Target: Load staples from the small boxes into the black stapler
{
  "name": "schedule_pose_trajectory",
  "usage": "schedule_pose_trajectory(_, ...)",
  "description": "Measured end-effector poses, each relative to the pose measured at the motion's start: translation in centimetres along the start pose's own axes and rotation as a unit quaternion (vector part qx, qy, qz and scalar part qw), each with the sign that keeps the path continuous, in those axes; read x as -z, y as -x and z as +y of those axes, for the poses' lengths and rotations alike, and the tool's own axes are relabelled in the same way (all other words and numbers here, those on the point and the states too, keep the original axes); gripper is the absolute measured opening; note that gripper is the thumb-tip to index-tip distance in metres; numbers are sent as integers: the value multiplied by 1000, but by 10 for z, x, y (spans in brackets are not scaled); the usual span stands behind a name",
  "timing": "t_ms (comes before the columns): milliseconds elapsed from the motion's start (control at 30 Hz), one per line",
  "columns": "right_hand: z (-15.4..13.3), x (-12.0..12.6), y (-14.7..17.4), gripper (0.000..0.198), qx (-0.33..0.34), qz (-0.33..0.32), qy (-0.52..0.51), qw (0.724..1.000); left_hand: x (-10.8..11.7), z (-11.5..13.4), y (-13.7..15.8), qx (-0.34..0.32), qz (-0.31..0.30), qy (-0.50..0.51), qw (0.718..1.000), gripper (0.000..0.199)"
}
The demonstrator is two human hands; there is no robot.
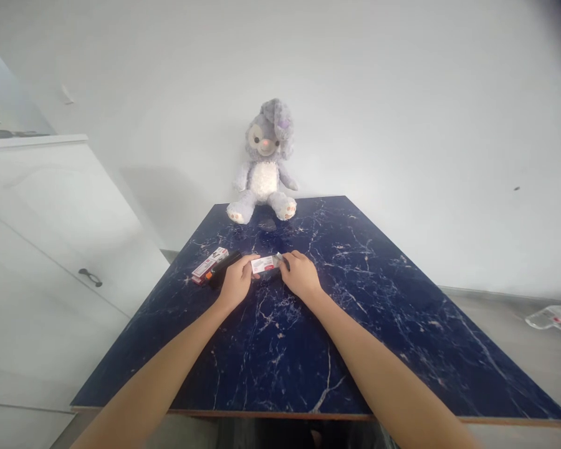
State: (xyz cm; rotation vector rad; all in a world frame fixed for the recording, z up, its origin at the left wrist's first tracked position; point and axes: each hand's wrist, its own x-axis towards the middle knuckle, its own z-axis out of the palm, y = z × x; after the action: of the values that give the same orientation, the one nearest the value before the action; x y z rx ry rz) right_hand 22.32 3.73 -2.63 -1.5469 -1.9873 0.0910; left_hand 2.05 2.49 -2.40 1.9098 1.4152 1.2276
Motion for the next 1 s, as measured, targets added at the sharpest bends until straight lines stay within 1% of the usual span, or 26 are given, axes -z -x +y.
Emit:
schedule_pose_trajectory(133,1,3,0,18,-1,-8,-7,1000,-1,-1,0,11,-12,-17,1000,39)
schedule_pose_trajectory(333,1,-2,0,13,2,-19,-47,999,-2,-6,0,15,-27,-32,999,40)
schedule_pose_trajectory(500,6,-5,-2,21,-16,-22,-127,992,-2,-5,-2,33,-28,-18,999,38)
schedule_pose_trajectory(700,16,-9,-9,21,-81,-22,-262,961,-1,-1,-1,43,-18,-13,999,37)
schedule_pose_trajectory(833,17,-6,-11,13,-91,-13,-302,949,0,-5,-3,47,-20,7,999,37)
schedule_pose_trajectory(933,17,-5,-12,11,-96,5,-331,939,-1,-9,-5,55,-18,54,997,38)
schedule_pose_trajectory(1000,17,-5,-12,14,-100,21,-371,923,-3,-11,-6,66,-19,112,991,37)
